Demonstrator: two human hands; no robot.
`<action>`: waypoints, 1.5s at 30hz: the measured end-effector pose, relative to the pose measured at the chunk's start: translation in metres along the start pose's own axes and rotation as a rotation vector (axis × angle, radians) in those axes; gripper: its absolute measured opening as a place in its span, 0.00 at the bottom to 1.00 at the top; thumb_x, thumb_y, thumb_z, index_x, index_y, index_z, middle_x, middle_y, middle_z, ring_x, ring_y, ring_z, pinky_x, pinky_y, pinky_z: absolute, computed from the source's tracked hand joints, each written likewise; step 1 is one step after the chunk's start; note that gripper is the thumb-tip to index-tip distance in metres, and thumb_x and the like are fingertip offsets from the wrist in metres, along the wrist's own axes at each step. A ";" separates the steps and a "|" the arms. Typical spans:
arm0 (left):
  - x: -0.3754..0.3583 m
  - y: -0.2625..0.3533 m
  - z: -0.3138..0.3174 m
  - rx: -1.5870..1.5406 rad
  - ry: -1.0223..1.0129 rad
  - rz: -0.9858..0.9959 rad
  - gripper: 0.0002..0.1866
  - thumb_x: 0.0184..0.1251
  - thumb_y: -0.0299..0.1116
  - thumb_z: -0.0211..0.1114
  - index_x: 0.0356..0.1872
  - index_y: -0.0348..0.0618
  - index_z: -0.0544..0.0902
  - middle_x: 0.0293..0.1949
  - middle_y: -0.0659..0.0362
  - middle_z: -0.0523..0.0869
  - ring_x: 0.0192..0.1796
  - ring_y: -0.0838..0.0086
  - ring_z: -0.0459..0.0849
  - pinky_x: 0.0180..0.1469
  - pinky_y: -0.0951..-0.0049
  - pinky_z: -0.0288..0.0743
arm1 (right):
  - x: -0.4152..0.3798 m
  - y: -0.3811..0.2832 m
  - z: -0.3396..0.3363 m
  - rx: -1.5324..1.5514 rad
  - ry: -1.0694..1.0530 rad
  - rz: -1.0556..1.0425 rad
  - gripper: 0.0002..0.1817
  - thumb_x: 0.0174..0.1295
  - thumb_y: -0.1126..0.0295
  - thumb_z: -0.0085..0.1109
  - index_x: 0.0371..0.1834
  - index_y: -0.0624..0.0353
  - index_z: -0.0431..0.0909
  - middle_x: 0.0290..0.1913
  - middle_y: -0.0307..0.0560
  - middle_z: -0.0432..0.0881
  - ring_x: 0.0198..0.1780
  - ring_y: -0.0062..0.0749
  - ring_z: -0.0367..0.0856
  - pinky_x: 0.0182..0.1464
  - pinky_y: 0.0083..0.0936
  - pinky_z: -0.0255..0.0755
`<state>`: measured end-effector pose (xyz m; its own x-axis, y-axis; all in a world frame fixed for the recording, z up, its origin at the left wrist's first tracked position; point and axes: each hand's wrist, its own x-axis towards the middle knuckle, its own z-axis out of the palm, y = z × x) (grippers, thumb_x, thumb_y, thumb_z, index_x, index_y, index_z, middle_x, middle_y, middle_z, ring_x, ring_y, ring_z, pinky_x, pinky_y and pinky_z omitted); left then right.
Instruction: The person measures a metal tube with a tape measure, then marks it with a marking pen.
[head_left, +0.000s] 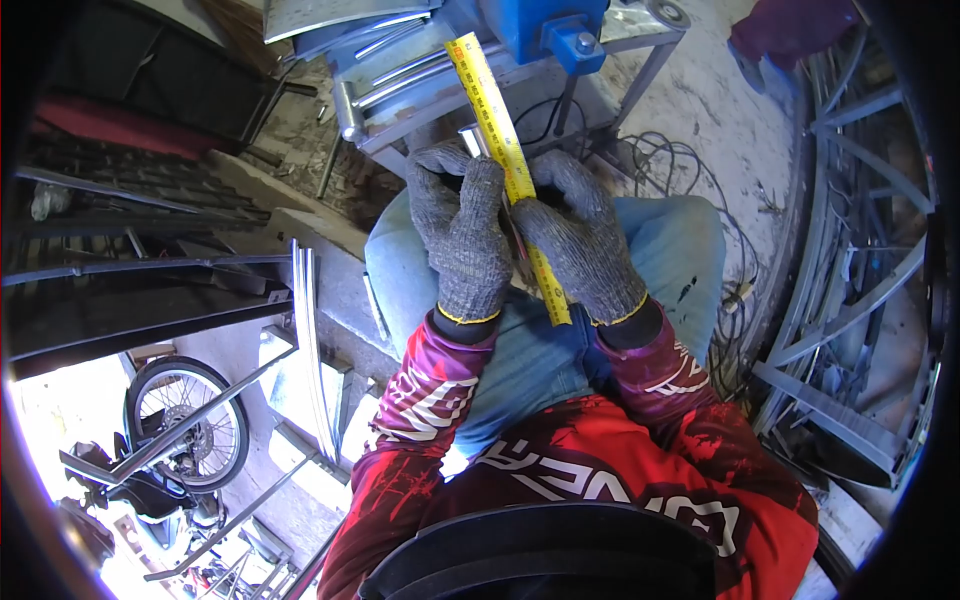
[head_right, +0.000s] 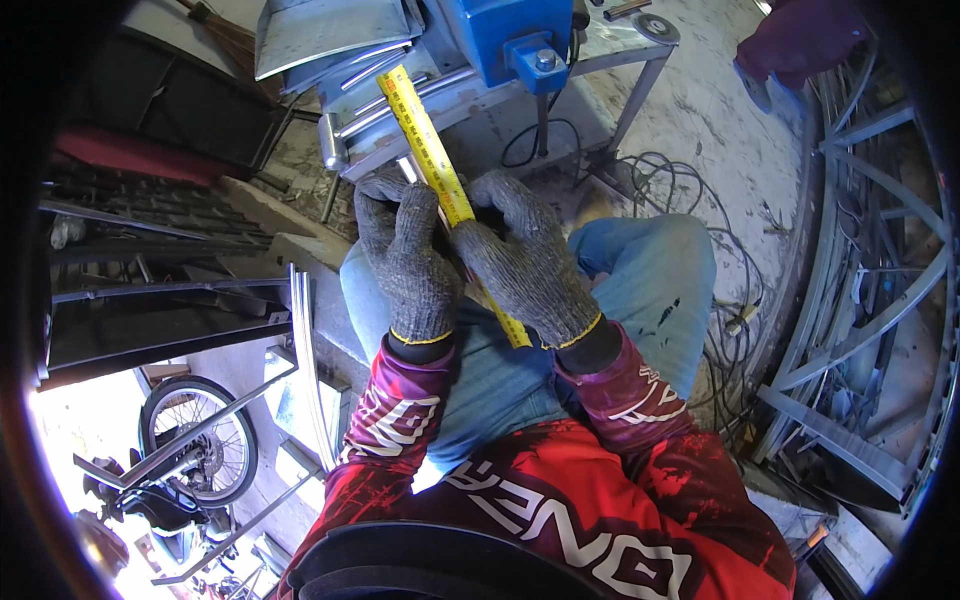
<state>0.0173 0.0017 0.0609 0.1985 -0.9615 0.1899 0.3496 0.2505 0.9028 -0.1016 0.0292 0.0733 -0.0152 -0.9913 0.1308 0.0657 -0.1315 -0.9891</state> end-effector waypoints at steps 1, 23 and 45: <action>0.001 -0.001 0.000 -0.005 -0.004 0.018 0.09 0.65 0.22 0.67 0.39 0.41 0.73 0.37 0.62 0.74 0.41 0.79 0.72 0.49 0.75 0.69 | -0.001 0.002 0.000 0.024 -0.002 0.010 0.06 0.61 0.77 0.59 0.40 0.61 0.73 0.31 0.39 0.76 0.32 0.17 0.74 0.34 0.23 0.71; 0.009 -0.004 -0.009 -0.056 0.074 0.008 0.08 0.66 0.22 0.64 0.39 0.41 0.73 0.36 0.59 0.76 0.40 0.73 0.79 0.47 0.72 0.75 | -0.009 0.005 -0.002 -0.062 -0.068 0.188 0.09 0.55 0.74 0.63 0.37 0.64 0.75 0.36 0.50 0.75 0.39 0.38 0.76 0.41 0.35 0.72; 0.013 -0.005 -0.014 -0.148 0.097 0.016 0.09 0.66 0.23 0.66 0.38 0.43 0.74 0.37 0.63 0.77 0.39 0.81 0.74 0.46 0.78 0.71 | -0.015 0.005 -0.004 -0.151 -0.111 0.112 0.13 0.58 0.73 0.62 0.46 0.63 0.78 0.39 0.51 0.80 0.43 0.35 0.79 0.46 0.33 0.73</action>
<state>0.0305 -0.0103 0.0530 0.2899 -0.9437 0.1591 0.4756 0.2863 0.8318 -0.1051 0.0432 0.0661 0.0946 -0.9954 0.0177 -0.0896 -0.0262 -0.9956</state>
